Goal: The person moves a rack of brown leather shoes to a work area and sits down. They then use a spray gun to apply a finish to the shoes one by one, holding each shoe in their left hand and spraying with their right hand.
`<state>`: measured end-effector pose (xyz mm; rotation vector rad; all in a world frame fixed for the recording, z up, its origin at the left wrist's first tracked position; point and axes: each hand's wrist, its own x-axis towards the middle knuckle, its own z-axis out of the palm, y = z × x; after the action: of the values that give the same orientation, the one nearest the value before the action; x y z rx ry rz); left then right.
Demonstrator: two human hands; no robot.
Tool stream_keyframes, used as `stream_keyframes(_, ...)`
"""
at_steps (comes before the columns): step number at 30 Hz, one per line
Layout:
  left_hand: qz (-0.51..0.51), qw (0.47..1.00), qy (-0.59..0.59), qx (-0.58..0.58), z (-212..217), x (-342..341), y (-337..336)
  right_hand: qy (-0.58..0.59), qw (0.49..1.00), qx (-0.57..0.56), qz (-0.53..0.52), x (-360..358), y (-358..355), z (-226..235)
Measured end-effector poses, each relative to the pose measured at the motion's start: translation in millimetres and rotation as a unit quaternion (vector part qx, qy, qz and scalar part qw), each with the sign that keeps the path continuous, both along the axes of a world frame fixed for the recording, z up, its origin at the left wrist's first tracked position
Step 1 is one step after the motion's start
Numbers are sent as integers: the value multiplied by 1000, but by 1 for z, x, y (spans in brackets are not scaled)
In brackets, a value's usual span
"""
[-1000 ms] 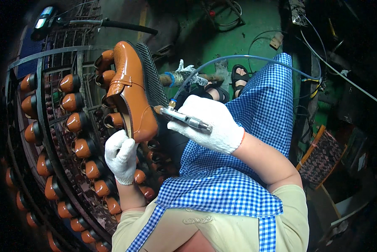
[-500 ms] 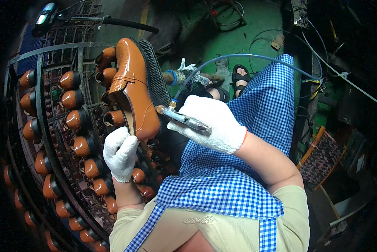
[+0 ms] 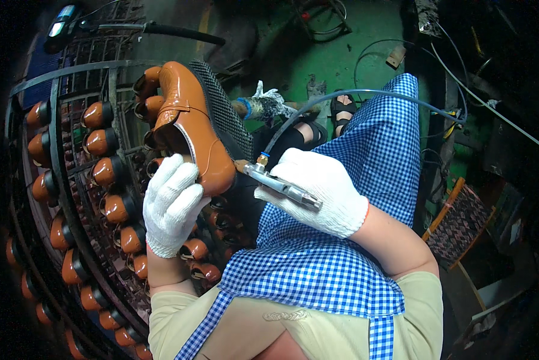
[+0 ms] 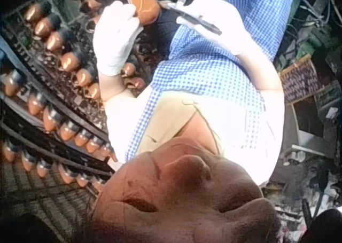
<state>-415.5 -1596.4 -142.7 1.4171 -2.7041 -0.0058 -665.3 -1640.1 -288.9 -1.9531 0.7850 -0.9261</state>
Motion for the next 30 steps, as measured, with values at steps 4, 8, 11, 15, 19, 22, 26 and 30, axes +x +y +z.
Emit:
stream_keyframes(4, -30, 998, -1, 52, 5, -8, -19, 1, 1000, 7, -12, -11, 2, 6)
stream_keyframes(8, -31, 997, -5, 75, 7, -16, -33, -1, 999, 10, -41, -19, 3, 9)
stream_keyframes(11, -39, 997, -1, 61, 6, -22, -44, -7, 998, 13, -58, -25, 3, 12)
stream_keyframes(15, -19, 998, 29, 45, 2, -35, -55, -25, 996, -12, -89, -30, -1, 14)
stream_keyframes(19, -14, 999, 41, 30, -1, -42, -74, -21, 992, -14, -126, -31, -9, 17)
stream_keyframes(22, 12, 999, 34, 7, -4, -49, -89, -4, 989, -26, -142, -30, -21, 18)
stream_keyframes(26, 55, 997, 11, -48, -11, -55, -116, -10, 983, -29, -179, -22, -44, 19)
stream_keyframes(30, 133, 989, -22, -67, -15, -55, -145, -33, 980, -14, -194, -7, -70, 18)
